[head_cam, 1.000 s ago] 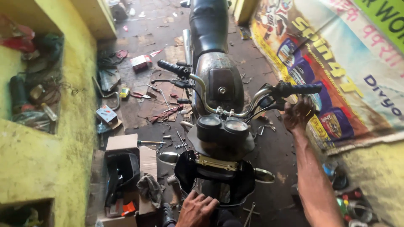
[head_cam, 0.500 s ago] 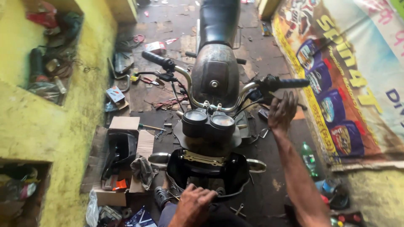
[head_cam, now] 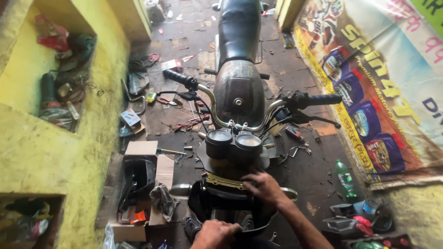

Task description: Repairing and assembling the front cowl and wiring of a motorcycle in a service bay.

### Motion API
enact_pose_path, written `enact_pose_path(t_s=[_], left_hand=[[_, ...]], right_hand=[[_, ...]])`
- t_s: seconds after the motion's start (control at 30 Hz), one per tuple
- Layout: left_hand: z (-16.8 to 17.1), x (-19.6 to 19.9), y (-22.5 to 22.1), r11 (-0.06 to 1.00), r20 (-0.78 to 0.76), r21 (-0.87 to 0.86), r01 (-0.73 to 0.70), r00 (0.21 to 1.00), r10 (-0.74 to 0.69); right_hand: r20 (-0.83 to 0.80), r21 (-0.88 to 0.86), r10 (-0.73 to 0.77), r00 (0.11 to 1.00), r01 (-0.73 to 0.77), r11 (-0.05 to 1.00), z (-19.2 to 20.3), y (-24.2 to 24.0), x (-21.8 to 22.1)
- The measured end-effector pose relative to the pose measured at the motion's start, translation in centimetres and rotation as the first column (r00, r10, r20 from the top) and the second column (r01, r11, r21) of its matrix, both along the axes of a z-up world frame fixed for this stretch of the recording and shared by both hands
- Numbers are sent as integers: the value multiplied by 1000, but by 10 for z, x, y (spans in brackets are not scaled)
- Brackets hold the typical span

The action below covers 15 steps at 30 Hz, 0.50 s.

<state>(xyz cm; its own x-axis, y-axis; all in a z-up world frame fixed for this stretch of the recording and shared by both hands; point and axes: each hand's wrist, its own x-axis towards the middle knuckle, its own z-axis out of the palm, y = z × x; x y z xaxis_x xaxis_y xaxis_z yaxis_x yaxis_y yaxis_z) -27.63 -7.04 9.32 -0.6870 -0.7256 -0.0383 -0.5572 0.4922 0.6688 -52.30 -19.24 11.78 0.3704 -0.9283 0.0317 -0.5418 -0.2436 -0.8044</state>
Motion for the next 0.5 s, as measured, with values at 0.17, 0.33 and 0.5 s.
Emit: enact_pose_path(t_s=[0.17, 0.33, 0.5], left_hand=[[0, 0, 3, 994, -101, -97, 51, 993, -61], [5, 7, 1, 996, -127, -80, 49, 990, -59], [-13, 4, 24, 997, -271, -10, 76, 960, -76]], right_hand=[[-320, -101, -13, 947, -21, 995, 22, 17, 21], [-503, 141, 18, 864, 62, 988, 2, 31, 8], [-655, -44, 66, 753, -125, 991, -23, 44, -10]])
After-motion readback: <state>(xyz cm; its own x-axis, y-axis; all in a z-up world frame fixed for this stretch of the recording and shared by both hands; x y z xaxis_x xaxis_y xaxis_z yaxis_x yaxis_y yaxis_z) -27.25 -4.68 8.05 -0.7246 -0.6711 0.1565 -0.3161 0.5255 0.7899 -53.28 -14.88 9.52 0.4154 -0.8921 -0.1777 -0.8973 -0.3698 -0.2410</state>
